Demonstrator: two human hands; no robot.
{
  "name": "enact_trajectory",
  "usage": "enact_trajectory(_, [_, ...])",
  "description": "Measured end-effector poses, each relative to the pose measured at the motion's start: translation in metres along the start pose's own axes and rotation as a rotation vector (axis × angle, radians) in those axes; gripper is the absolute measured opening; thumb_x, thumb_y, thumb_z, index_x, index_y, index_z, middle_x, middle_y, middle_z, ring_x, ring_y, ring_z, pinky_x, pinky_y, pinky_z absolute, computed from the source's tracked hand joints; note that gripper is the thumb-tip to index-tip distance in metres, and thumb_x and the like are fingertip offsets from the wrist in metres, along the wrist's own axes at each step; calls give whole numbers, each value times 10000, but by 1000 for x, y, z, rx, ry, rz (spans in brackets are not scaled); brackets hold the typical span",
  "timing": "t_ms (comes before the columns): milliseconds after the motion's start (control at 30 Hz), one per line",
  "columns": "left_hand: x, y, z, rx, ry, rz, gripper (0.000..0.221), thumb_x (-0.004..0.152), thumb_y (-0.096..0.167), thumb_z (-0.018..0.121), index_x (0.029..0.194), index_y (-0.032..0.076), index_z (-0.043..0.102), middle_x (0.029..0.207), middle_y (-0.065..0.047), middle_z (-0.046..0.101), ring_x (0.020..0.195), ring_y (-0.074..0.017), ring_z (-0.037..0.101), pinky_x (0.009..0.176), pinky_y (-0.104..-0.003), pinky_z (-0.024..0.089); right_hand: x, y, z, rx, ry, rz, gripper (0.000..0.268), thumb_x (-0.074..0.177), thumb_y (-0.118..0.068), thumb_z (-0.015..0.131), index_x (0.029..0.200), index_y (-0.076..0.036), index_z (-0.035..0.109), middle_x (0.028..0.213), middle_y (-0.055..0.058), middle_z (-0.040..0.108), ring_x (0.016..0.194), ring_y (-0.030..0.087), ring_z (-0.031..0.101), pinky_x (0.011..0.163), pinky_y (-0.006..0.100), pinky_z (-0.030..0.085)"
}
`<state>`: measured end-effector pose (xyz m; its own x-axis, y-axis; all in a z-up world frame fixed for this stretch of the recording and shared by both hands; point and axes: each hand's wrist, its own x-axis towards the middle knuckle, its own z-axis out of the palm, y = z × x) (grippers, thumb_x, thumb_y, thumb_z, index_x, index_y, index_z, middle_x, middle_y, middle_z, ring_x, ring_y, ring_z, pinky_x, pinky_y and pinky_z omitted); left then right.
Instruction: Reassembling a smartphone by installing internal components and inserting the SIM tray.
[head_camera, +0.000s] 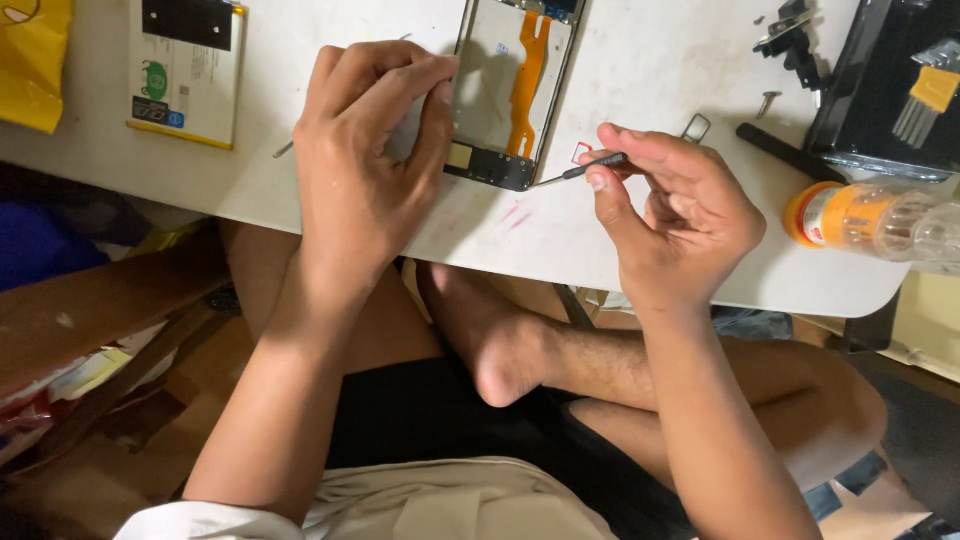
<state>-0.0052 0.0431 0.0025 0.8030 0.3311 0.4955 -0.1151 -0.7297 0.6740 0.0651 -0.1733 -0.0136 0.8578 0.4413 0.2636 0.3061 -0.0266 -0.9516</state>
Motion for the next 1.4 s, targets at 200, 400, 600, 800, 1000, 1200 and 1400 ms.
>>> enact_trajectory(200, [0, -3, 2, 17, -2, 17, 161, 940, -141, 754, 1091, -86, 772, 1064, -136, 666, 882, -215, 516, 706, -308, 464, 0, 1, 0, 26, 3, -2, 350, 948, 168, 731, 1234, 51, 567, 1237, 225, 694, 1049, 238, 724, 976, 286, 601])
enact_trajectory(400, [0, -2, 1, 8, -4, 5, 161, 942, -130, 749, 1092, -77, 773, 1078, -133, 671, 897, -214, 528, 716, -307, 481, -1, 0, 1, -19, -4, -28, 342, 944, 174, 746, 1217, 51, 581, 1231, 222, 697, 1063, 237, 723, 955, 268, 588])
enact_trajectory(600, [-2, -4, 3, -1, -4, 51, 198, 920, -153, 742, 1101, -79, 772, 1080, -129, 668, 907, -226, 520, 743, -314, 482, 4, -1, 4, -212, 2, -174, 315, 893, 103, 858, 1153, 45, 690, 1057, 150, 769, 546, 38, 362, 514, 209, 216])
enact_trajectory(800, [-1, 20, -2, -501, -260, -43, 229, 936, -54, 744, 1161, -16, 733, 952, -118, 757, 814, -190, 619, 752, -282, 517, 11, 6, 3, -262, -38, -330, 282, 862, 81, 873, 1090, -1, 729, 1053, 117, 730, 1057, 277, 623, 923, 374, 551])
enact_trajectory(1000, [6, 23, 8, -669, -348, -90, 223, 939, -51, 771, 1112, -29, 631, 1046, -144, 779, 1001, -223, 791, 869, -270, 627, 15, -1, 6, -172, -51, -174, 238, 962, 121, 770, 1132, -42, 738, 1159, 64, 463, 902, 128, 423, 654, 224, 329])
enact_trajectory(1200, [6, 14, 10, -590, -299, -84, 201, 921, -89, 821, 999, -8, 655, 906, -66, 728, 744, -112, 652, 693, -223, 522, 21, -7, 9, -87, -103, -133, 281, 907, 12, 861, 1154, -23, 731, 1054, 94, 672, 715, 82, 401, 607, 225, 256])
enact_trajectory(1400, [10, 17, 6, -648, -326, -60, 318, 897, -105, 859, 1017, 14, 590, 928, -57, 677, 803, -132, 633, 781, -249, 550, 31, -27, 6, -208, -197, -280, 241, 880, 182, 879, 1059, 92, 744, 976, 162, 694, 875, 213, 562, 776, 290, 467])
